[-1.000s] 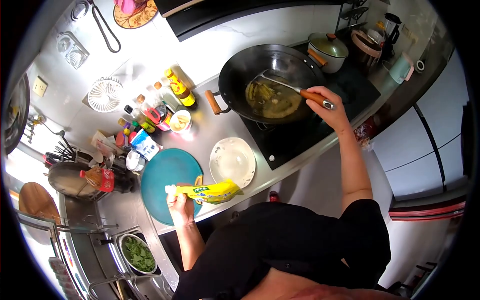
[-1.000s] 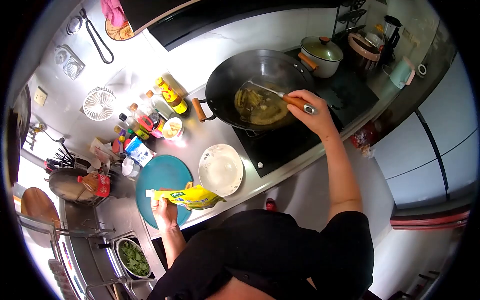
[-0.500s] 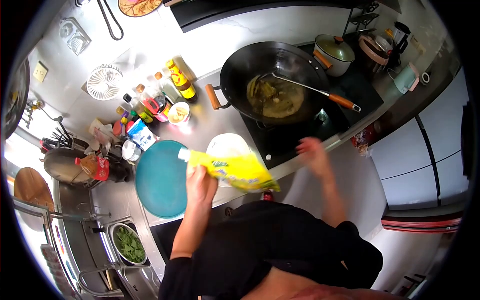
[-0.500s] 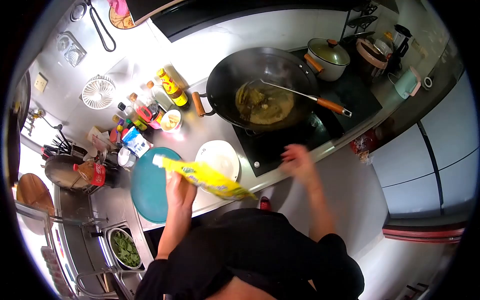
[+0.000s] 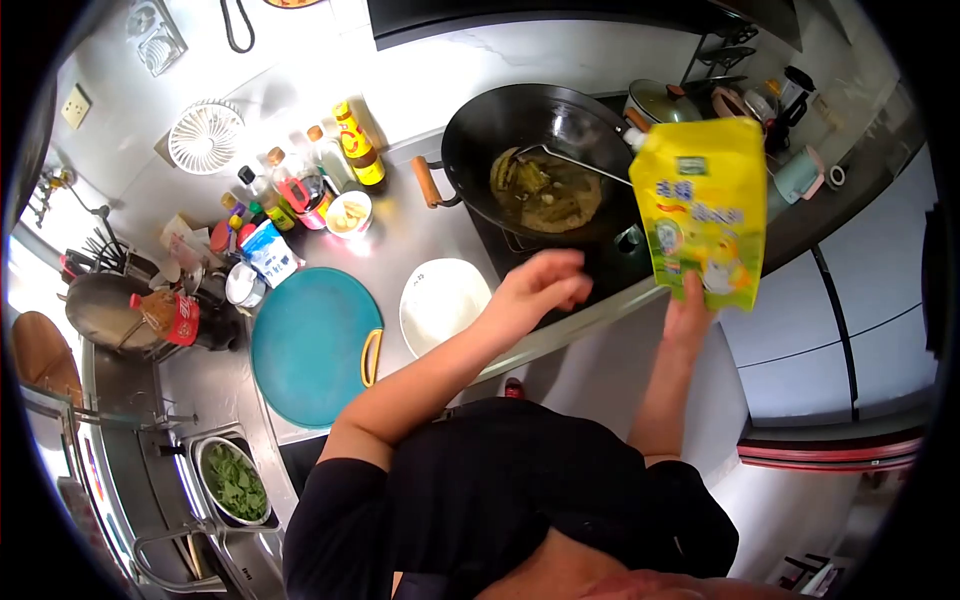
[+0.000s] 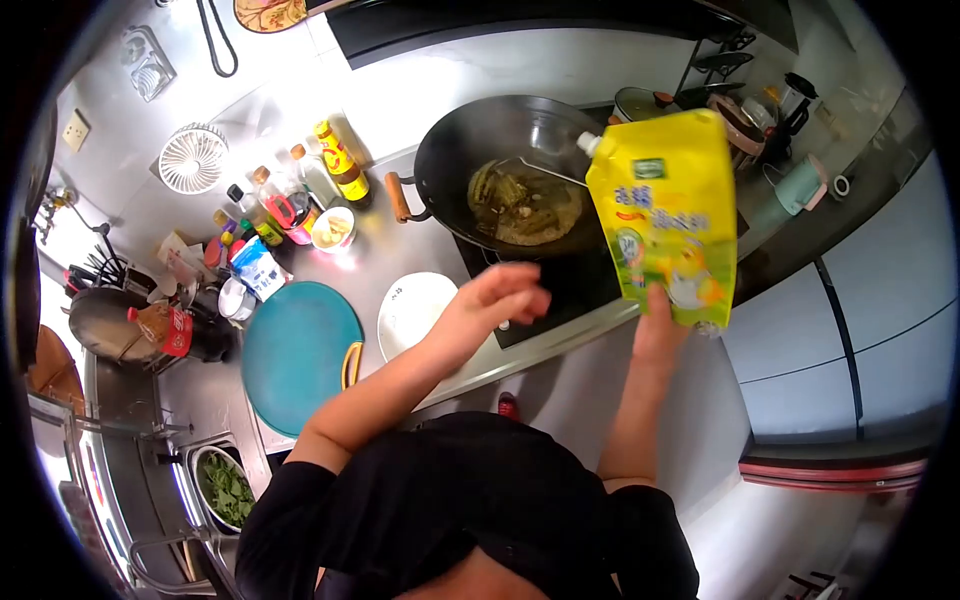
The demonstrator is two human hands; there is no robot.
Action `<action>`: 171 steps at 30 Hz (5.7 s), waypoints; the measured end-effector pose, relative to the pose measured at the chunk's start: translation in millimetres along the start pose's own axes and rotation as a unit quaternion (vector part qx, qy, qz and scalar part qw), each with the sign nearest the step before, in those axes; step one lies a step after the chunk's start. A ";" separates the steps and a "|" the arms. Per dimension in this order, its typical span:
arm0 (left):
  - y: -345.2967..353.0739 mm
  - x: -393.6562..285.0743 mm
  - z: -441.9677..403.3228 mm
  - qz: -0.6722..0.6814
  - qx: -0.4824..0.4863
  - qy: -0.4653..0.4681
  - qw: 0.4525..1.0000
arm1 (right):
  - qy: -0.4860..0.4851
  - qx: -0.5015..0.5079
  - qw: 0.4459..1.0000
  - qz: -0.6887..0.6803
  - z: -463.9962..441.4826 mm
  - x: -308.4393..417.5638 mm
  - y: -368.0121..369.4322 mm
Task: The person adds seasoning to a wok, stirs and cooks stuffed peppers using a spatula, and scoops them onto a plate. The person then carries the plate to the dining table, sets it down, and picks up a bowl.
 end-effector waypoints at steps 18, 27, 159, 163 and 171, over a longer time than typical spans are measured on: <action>-127.4 78.3 184.3 0.043 -0.247 -0.122 0.960 | 0.122 -0.021 0.979 0.162 -35.4 -18.8 12.3; -122.6 82.6 183.8 0.050 -0.240 -0.120 0.962 | 0.128 -0.017 0.981 0.144 -45.2 -21.5 20.4; -148.4 -7.3 272.0 -0.113 -0.462 0.070 0.877 | 0.188 0.426 0.772 0.433 129.1 -196.5 95.1; -155.1 2.7 253.0 -0.224 -0.382 -0.094 0.892 | 0.221 0.403 0.864 0.205 124.3 -114.1 188.9; -141.6 -21.2 222.8 -0.354 -0.260 -0.119 0.891 | 0.096 0.666 0.731 0.115 169.4 -46.3 325.6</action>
Point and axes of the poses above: each hand's wrist, its own z-axis away from the middle knuckle, its own y-axis out of the palm, x = y × z, the point moved 9 cm from there along -z, towards the middle knuckle, and after that the axes turned 2 degrees about x, right-handed, at the moved point
